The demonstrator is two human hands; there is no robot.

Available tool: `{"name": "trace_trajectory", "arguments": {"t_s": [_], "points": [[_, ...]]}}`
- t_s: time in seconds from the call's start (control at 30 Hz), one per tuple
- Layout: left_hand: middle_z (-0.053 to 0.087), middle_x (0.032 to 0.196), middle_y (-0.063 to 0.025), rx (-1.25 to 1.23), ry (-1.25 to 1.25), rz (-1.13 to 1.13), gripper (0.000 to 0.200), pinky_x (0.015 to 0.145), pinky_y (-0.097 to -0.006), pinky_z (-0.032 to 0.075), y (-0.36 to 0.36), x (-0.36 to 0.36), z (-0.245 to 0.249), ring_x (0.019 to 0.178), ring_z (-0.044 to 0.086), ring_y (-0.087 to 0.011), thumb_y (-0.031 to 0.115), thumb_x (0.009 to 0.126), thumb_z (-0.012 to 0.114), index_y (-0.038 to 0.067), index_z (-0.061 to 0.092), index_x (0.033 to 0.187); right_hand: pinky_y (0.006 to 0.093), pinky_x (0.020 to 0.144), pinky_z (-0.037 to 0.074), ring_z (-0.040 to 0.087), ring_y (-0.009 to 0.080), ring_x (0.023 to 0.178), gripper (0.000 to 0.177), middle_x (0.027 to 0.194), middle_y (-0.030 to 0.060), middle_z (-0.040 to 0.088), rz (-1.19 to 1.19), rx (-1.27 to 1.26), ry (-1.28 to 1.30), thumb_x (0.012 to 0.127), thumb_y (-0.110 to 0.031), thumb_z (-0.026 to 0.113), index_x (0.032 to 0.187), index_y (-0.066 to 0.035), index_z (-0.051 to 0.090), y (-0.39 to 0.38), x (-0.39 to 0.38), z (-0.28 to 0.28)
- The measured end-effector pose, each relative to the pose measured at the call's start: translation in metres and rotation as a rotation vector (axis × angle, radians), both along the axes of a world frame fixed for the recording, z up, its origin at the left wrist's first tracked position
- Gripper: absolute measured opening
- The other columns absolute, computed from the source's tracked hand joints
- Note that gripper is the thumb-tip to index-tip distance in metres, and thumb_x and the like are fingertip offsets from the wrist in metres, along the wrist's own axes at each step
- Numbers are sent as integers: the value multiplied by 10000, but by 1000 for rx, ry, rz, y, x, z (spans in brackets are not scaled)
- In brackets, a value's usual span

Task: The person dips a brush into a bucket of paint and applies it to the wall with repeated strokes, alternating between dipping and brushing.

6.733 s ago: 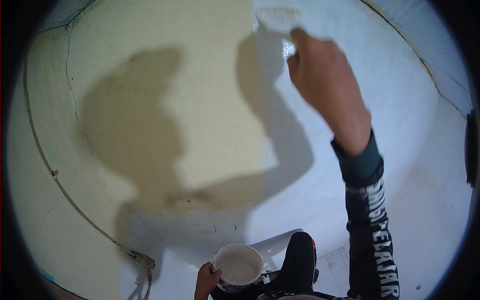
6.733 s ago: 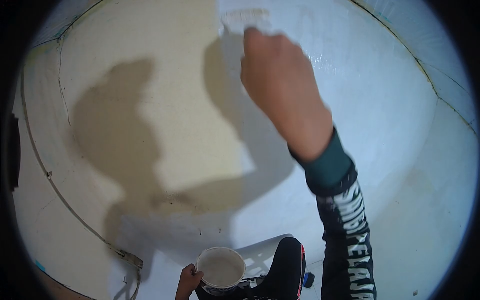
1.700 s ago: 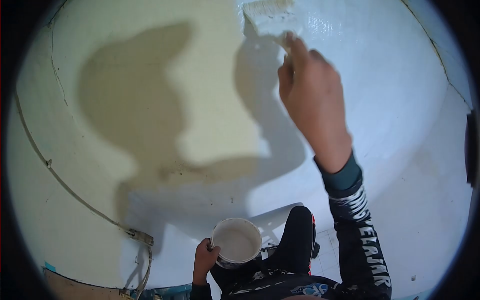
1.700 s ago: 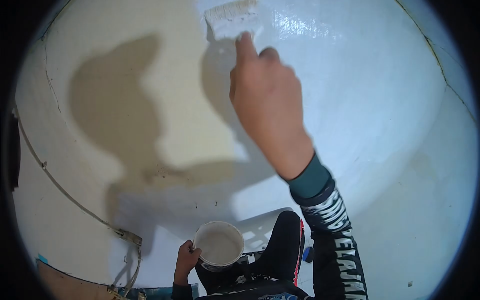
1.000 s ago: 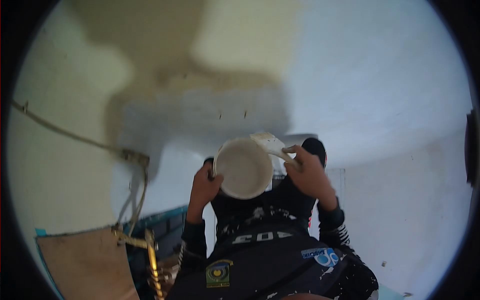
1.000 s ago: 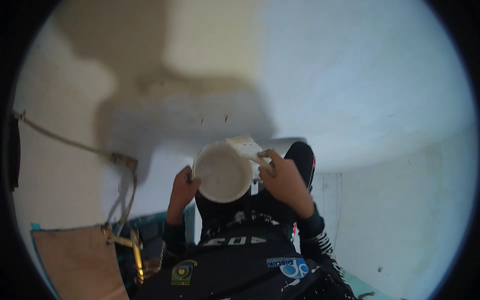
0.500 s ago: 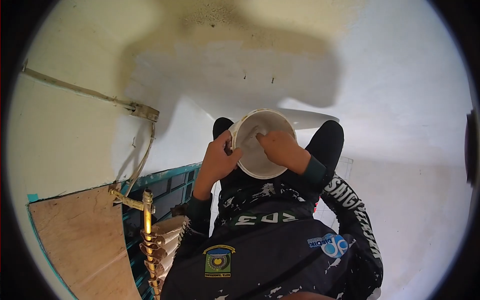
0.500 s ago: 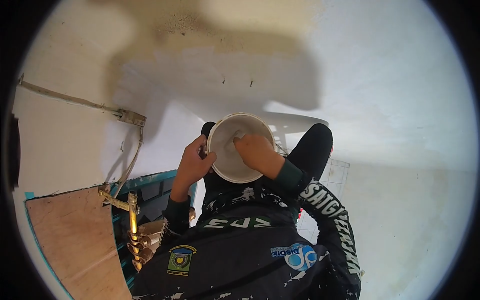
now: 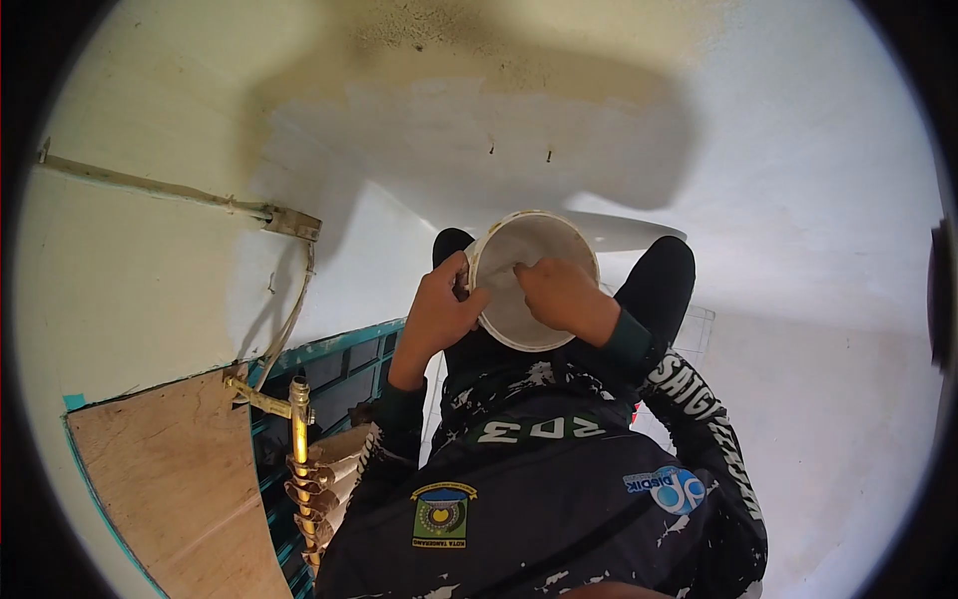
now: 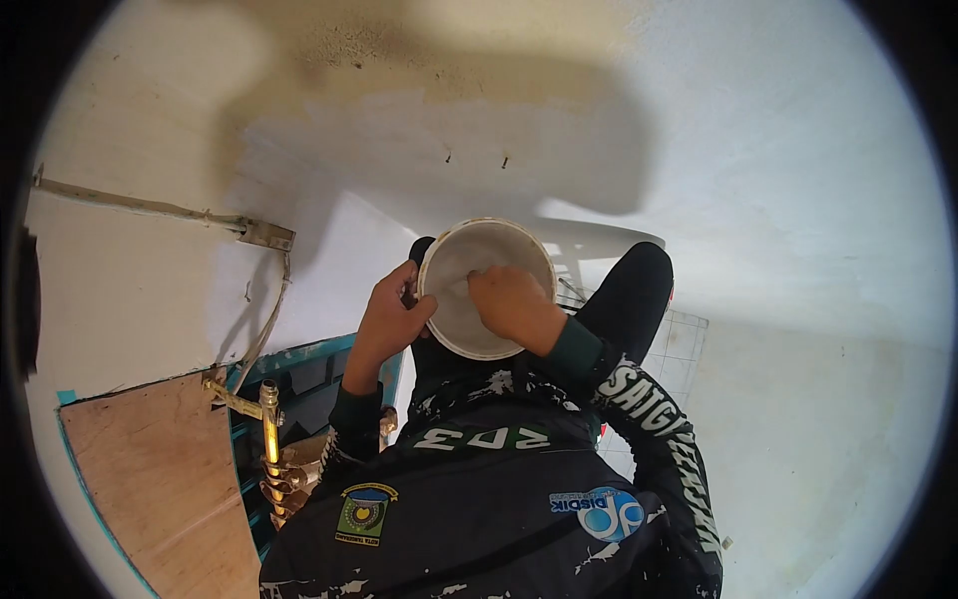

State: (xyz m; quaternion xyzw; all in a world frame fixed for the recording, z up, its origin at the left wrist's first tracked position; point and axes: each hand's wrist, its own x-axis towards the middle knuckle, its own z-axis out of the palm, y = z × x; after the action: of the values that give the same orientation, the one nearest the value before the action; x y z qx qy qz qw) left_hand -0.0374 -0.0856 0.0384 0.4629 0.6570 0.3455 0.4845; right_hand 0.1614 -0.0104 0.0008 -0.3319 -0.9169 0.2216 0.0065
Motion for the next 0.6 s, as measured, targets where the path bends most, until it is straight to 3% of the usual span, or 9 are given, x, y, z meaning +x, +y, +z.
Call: {"name": "trace_trajectory", "arguments": {"t_s": [0.23, 0.3, 0.37, 0.43, 0.5, 0.53, 0.57, 0.6], "points": [[550, 731, -39, 12, 48, 11, 120, 475, -277, 498, 2, -5, -8, 532, 587, -115, 47, 843, 632, -3, 532, 886, 480, 780, 581, 718, 407, 850, 222, 912, 221, 721, 84, -142, -42, 848, -82, 605, 1031, 23, 675, 12, 2, 8], [552, 729, -43, 2, -2, 42, 113, 473, -277, 497, 1, -6, -8, 520, 588, -124, 41, 846, 629, -4, 535, 890, 511, 777, 548, 702, 414, 867, 285, 854, 214, 717, 58, -136, 88, 898, -130, 626, 1142, 15, 627, 24, 21, 30], [551, 725, -42, -5, -18, 51, 109, 473, -277, 497, 1, -9, -7, 521, 589, -124, 36, 847, 626, -3, 535, 891, 506, 788, 550, 696, 427, 854, 257, 837, 225, 710, -20, -256, 44, 904, -133, 599, 1119, 4, 631, 31, 34, 92], [549, 720, -42, -6, -37, 58, 104, 472, -277, 497, 2, -12, -11, 523, 591, -125, 31, 848, 624, -2, 536, 892, 501, 798, 552, 690, 439, 841, 234, 819, 236, 704, -102, -371, -2, 910, -136, 572, 1095, -8, 635, 37, 50, 112], [516, 672, -51, 41, 3, 62, 230, 458, -312, 497, 3, -14, -17, 543, 576, -116, 79, 827, 650, 28, 428, 796, 452, 671, 561, 700, 370, 701, 247, 791, 219, 705, -138, -470, 65, 958, -186, 569, 1137, -26, 625, 36, 71, 113], [516, 672, -51, 47, 0, 58, 230, 458, -312, 497, 3, -15, -17, 543, 576, -116, 79, 827, 650, 28, 428, 796, 369, 495, 515, 643, 255, 501, 255, 740, 167, 695, -213, -657, 52, 1008, -194, 555, 1178, -11, 605, 35, 75, 119], [519, 668, -53, 28, -21, 63, 225, 458, -311, 495, 4, -15, -17, 532, 577, -118, 76, 830, 648, 27, 431, 795, 369, 495, 515, 643, 255, 501, 255, 740, 167, 695, -218, -651, 52, 1008, -194, 555, 1178, -11, 605, 32, 83, 114], [522, 665, -55, 12, -40, 65, 220, 458, -310, 492, 6, -14, -16, 521, 577, -120, 72, 833, 646, 26, 434, 794, 330, 447, 478, 598, 197, 453, 253, 724, 135, 681, -282, -823, 148, 1025, -177, 537, 1196, 0, 592, 28, 92, 100]]}}
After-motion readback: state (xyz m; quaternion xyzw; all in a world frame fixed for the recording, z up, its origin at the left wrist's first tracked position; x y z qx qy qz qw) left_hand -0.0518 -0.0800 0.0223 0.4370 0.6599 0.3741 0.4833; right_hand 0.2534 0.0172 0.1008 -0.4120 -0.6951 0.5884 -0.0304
